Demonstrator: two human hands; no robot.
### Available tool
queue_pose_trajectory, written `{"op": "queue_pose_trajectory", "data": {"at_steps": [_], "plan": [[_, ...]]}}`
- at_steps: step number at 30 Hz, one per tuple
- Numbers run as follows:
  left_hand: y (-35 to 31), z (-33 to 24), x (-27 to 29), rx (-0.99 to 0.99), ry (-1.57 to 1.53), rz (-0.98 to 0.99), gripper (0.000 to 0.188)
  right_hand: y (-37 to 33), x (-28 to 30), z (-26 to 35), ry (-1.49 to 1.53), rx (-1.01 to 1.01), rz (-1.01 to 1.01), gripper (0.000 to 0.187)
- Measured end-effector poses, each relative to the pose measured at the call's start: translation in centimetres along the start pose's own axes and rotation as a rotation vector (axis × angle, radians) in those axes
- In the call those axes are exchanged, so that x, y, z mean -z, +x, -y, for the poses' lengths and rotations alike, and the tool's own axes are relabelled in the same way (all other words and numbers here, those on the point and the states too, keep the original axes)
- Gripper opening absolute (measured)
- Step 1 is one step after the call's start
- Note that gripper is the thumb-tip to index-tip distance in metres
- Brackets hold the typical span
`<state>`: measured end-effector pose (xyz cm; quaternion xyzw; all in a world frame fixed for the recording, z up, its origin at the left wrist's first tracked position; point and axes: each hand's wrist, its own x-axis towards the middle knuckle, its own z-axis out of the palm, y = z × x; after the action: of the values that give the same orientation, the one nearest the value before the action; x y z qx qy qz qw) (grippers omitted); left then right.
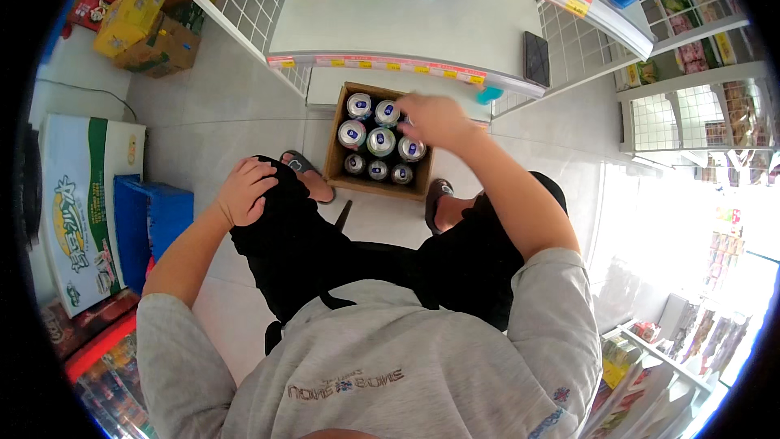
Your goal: The person sits on the floor in a store aisle and restocks a shelf with canned beverages. They repeatedly pick cans from a cardboard box on the floor and place them onto the shelf above.
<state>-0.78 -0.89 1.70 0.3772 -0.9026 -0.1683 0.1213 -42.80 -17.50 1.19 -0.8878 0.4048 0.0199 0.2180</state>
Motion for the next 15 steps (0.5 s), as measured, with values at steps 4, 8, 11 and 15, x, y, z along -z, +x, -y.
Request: {"op": "queue_pose_trajectory", "data": {"at_steps": [4,8,11,15], "plan": [[0.0,0.3,-0.1,0.006,-0.001,0.010,0.043,5.0,5.2,-4.4,0.086,-0.023,-0.567,0.046],[0.1,0.3,0.2,-0.005,0.001,0.000,0.044,12.2,10.1,-9.1,-0.063,-0.086,-0.910,0.053],[0.3,0.0,0.7,0.010,0.006,0.023,0.040,16.8,12.3,-11.2,-0.093,-0.242,-0.669,0.065],[1.1,0.3,-0.2,-0.014,-0.007,-0.010,0.042,18.6,11.2,-15.1,-0.289,-0.276,-0.841,0.063]]}}
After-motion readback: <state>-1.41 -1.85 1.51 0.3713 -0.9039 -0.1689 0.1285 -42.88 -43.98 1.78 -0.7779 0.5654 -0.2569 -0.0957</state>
